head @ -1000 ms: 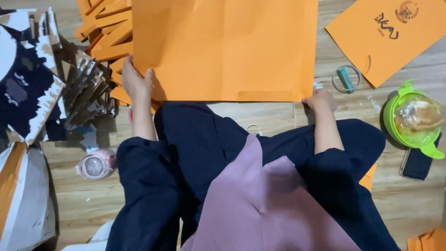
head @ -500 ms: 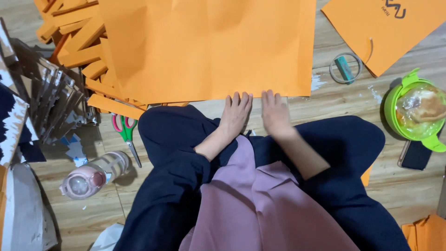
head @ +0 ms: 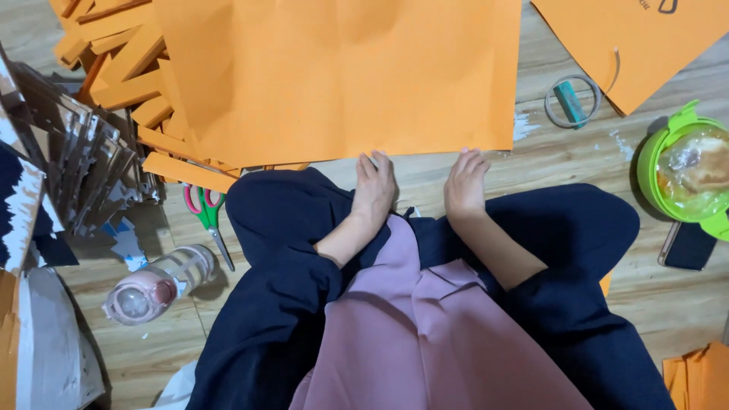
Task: Assembling large orange paper bags by folding edges and applying adhesive strips while sitting on the floor.
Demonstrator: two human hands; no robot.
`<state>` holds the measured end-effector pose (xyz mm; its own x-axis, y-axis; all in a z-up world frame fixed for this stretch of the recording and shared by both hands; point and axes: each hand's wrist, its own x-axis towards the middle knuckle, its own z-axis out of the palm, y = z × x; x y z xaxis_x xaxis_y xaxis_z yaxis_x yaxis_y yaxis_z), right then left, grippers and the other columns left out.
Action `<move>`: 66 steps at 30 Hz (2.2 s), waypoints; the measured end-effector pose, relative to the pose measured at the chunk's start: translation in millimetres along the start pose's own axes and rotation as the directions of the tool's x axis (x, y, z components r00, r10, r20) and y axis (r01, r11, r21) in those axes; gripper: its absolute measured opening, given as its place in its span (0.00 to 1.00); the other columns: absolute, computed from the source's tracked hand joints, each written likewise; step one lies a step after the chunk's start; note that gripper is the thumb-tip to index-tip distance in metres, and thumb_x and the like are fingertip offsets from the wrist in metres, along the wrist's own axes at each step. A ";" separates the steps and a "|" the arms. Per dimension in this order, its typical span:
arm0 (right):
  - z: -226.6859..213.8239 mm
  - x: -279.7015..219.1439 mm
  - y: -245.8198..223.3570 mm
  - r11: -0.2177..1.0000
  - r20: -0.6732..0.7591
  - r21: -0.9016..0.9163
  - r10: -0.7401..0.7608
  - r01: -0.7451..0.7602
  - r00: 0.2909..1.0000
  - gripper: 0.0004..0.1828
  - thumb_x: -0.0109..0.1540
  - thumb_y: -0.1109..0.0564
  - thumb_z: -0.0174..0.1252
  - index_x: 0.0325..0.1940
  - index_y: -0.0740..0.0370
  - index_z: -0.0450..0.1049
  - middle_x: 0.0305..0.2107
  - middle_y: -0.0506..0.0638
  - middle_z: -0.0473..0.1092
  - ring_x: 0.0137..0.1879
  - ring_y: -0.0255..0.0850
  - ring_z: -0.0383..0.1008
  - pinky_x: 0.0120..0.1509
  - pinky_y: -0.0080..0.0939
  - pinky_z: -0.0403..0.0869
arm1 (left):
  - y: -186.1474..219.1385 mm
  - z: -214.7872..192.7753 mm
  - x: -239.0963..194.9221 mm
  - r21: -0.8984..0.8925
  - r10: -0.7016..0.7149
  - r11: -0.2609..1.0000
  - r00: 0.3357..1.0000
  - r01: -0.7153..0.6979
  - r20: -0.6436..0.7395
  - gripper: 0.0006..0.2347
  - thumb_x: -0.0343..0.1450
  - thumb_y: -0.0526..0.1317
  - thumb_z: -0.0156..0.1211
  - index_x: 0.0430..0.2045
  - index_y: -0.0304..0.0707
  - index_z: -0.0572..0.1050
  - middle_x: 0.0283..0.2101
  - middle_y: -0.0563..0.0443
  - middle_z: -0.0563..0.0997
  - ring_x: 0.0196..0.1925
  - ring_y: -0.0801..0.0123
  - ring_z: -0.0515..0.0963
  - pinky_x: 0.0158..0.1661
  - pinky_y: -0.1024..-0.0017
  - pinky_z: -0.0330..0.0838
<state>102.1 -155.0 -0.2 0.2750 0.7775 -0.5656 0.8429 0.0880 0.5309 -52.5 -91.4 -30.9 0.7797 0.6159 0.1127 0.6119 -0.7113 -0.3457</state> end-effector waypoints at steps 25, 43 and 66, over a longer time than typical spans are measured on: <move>52.4 44.9 -10.7 0.843 0.249 0.483 -0.393 0.238 0.885 0.18 0.49 0.49 0.48 0.36 0.57 0.76 0.36 0.52 0.73 0.42 0.48 0.74 0.41 0.51 0.69 | -67.1 -28.2 16.6 -0.764 0.111 -0.225 0.795 0.604 0.596 0.04 0.62 0.39 0.61 0.19 0.41 0.76 0.13 0.54 0.74 0.18 0.76 0.72 0.26 0.81 0.65; -11.7 21.9 -19.8 0.415 -0.508 0.552 -0.520 0.723 0.687 0.19 0.43 0.39 0.54 0.09 0.54 0.68 0.08 0.47 0.66 0.21 0.46 0.71 0.26 0.43 0.70 | -40.4 -74.3 23.4 -0.811 0.745 0.218 0.445 0.543 0.498 0.16 0.62 0.57 0.48 0.14 0.54 0.79 0.17 0.59 0.79 0.20 0.77 0.77 0.26 0.81 0.70; -56.6 -17.4 9.6 0.528 -0.946 -0.123 -0.319 0.840 0.062 0.08 0.53 0.50 0.46 0.28 0.54 0.57 0.17 0.37 0.54 0.19 0.34 0.60 0.31 0.35 0.65 | -0.4 -30.4 -16.7 -0.542 0.536 0.262 0.588 -0.798 -0.606 0.13 0.65 0.41 0.36 0.07 0.43 0.61 0.09 0.54 0.68 0.15 0.69 0.72 0.26 0.73 0.69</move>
<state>79.2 -132.4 50.4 -0.6890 0.6093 0.3925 0.6195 0.7762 -0.1175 -61.7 -111.7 -4.2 0.8667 -0.2246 0.4454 -0.3901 -0.8617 0.3246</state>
